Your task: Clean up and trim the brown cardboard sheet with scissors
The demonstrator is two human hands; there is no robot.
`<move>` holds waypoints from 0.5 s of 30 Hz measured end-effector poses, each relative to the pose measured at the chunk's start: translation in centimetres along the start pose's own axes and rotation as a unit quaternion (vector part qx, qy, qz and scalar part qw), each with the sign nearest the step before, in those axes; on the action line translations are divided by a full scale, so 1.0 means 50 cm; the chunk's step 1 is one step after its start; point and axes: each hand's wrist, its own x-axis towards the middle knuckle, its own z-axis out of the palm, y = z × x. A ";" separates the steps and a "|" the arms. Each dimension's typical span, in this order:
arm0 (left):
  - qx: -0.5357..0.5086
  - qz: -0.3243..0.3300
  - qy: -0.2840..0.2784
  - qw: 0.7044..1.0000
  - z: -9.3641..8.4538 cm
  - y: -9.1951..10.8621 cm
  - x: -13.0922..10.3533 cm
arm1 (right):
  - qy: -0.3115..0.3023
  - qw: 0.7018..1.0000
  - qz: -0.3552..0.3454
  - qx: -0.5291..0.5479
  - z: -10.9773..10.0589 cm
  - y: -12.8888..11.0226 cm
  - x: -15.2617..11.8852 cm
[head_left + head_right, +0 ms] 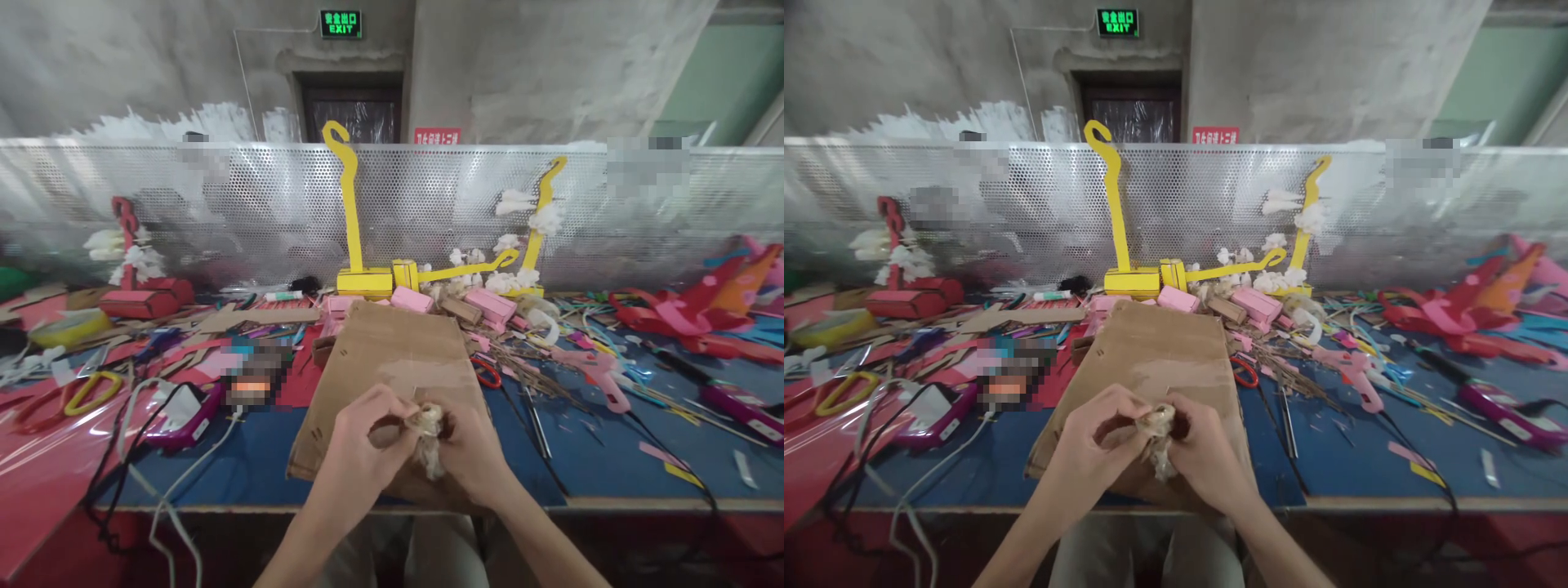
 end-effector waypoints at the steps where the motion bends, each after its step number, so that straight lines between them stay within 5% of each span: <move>1: 0.013 0.009 -0.030 0.999 -0.005 0.007 -0.003 | 0.002 1.000 0.013 0.001 0.000 0.005 -0.001; 6: 0.080 -0.032 -0.106 0.991 -0.014 0.014 -0.019 | -0.019 0.993 0.113 0.038 0.006 0.007 -0.008; 10: 0.070 -0.075 -0.029 0.994 -0.004 0.003 -0.009 | -0.045 0.991 0.122 0.024 0.016 -0.018 -0.009; 15: -0.052 -0.110 0.040 0.992 -0.016 -0.009 0.014 | -0.048 0.998 0.038 0.013 0.020 -0.032 -0.022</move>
